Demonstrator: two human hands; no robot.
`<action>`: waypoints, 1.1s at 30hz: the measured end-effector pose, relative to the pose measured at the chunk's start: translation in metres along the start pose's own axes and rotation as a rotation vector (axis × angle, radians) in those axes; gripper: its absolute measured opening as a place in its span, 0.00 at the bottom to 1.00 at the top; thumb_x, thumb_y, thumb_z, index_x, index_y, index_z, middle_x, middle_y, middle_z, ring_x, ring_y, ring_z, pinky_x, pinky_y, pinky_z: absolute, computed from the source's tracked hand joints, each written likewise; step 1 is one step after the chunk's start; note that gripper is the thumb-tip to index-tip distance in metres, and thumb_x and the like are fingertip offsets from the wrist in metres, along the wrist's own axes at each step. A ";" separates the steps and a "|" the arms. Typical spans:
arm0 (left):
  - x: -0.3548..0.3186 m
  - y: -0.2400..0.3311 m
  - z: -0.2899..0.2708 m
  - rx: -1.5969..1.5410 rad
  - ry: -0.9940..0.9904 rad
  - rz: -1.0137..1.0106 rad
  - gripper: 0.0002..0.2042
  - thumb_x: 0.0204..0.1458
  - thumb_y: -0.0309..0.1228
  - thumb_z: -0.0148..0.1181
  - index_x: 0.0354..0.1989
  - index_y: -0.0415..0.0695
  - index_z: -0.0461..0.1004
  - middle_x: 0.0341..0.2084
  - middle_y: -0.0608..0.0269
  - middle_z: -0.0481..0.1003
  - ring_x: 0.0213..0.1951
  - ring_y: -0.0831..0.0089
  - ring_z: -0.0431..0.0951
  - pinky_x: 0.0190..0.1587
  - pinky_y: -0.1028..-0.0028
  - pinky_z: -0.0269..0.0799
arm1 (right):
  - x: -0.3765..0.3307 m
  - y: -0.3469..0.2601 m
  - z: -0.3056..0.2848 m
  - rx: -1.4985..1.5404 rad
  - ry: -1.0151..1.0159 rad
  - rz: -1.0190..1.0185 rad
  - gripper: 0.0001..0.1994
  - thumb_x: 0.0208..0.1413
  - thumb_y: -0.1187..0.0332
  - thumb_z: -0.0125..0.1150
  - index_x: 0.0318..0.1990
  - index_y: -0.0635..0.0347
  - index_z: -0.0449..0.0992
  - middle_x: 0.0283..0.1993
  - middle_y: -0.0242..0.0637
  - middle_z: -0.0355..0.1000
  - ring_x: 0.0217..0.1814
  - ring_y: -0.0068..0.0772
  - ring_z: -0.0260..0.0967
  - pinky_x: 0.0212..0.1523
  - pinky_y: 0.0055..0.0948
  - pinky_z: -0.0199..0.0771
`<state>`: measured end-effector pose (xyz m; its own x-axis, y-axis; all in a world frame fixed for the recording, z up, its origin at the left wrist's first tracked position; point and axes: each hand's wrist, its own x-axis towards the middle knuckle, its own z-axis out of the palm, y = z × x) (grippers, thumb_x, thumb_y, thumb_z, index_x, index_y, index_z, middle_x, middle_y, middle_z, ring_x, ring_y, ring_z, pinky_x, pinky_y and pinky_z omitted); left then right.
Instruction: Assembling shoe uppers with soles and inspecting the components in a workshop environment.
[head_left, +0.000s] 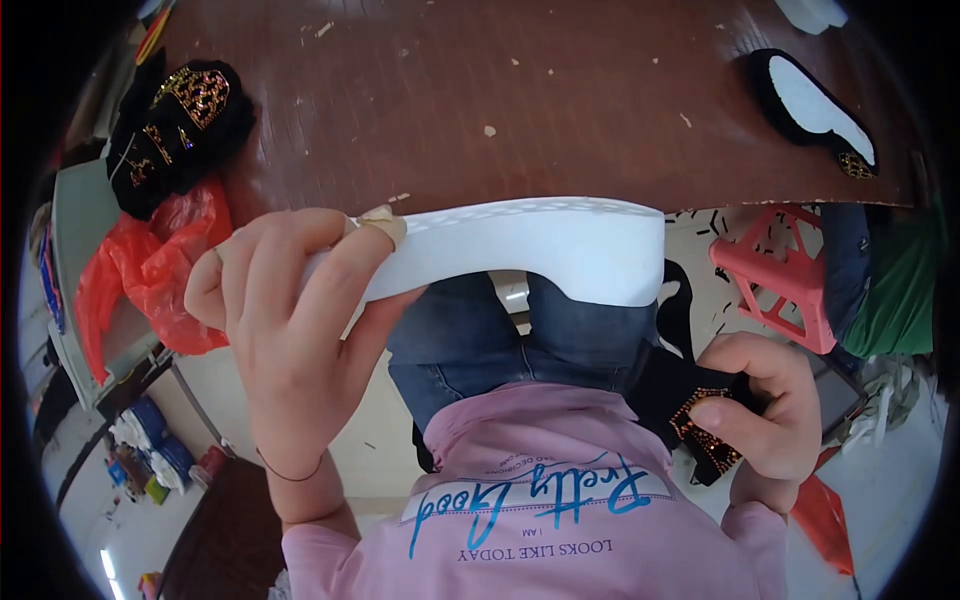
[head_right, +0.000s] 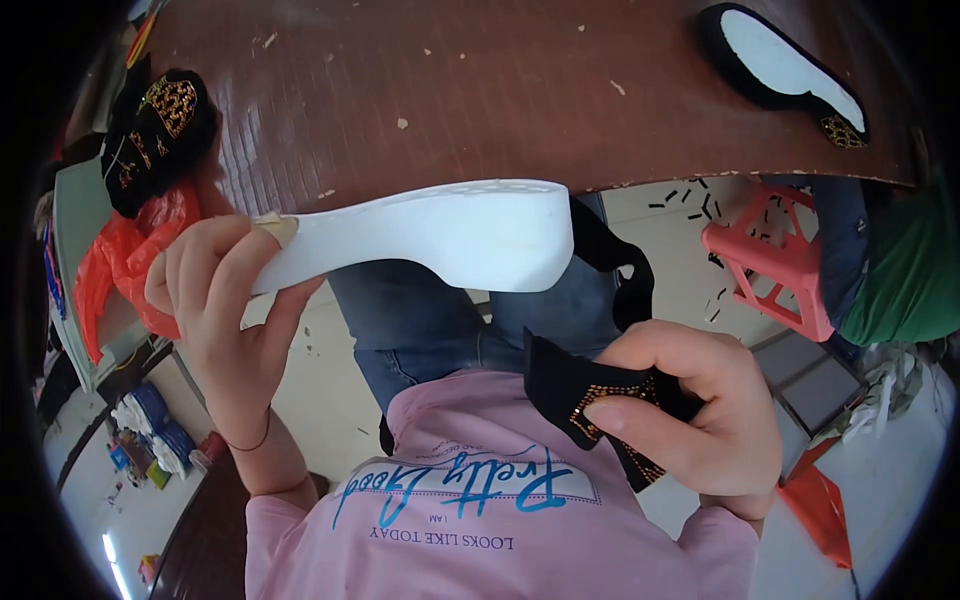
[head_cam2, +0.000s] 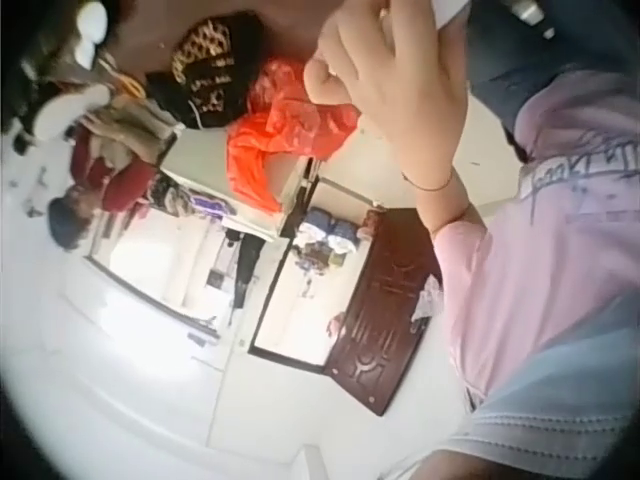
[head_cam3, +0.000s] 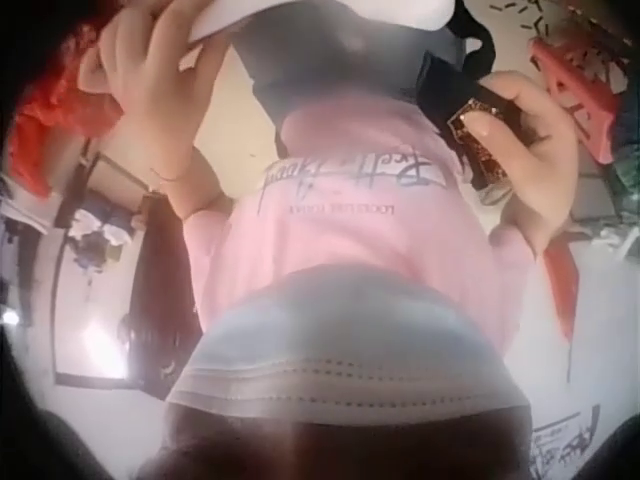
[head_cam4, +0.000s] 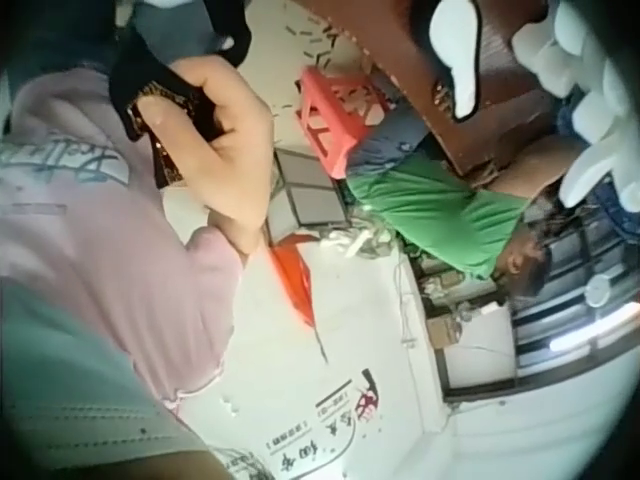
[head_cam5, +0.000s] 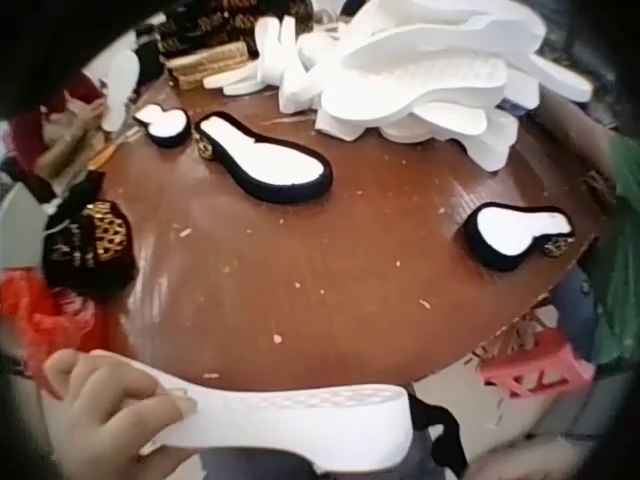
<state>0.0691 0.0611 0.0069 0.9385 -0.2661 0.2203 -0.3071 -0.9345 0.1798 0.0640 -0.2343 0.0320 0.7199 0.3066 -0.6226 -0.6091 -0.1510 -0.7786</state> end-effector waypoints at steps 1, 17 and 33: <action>-0.003 0.003 0.005 0.018 0.027 -0.021 0.16 0.35 0.32 0.67 0.37 0.47 0.76 0.38 0.67 0.73 0.45 0.67 0.67 0.52 0.66 0.54 | 0.003 0.000 0.003 -0.047 0.007 0.003 0.09 0.36 0.79 0.61 0.29 0.70 0.73 0.27 0.39 0.71 0.25 0.25 0.62 0.30 0.17 0.59; 0.011 0.001 0.002 -0.066 -0.102 0.012 0.17 0.39 0.23 0.65 0.41 0.49 0.76 0.45 0.67 0.75 0.51 0.61 0.72 0.64 0.55 0.46 | 0.044 -0.006 -0.009 0.032 -0.442 -0.184 0.05 0.38 0.83 0.62 0.26 0.72 0.75 0.29 0.47 0.74 0.17 0.29 0.60 0.20 0.18 0.58; 0.029 0.002 0.014 -0.329 -0.013 -0.042 0.23 0.49 0.48 0.57 0.49 0.47 0.72 0.56 0.52 0.67 0.59 0.51 0.64 0.61 0.48 0.51 | 0.052 -0.005 -0.014 0.114 -0.388 -0.242 0.10 0.43 0.84 0.58 0.37 0.76 0.72 0.29 0.44 0.72 0.17 0.24 0.60 0.19 0.17 0.56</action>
<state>0.0975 0.0479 0.0004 0.9527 -0.2337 0.1944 -0.3006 -0.8190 0.4886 0.1093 -0.2312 0.0030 0.6815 0.6521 -0.3322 -0.4872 0.0656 -0.8708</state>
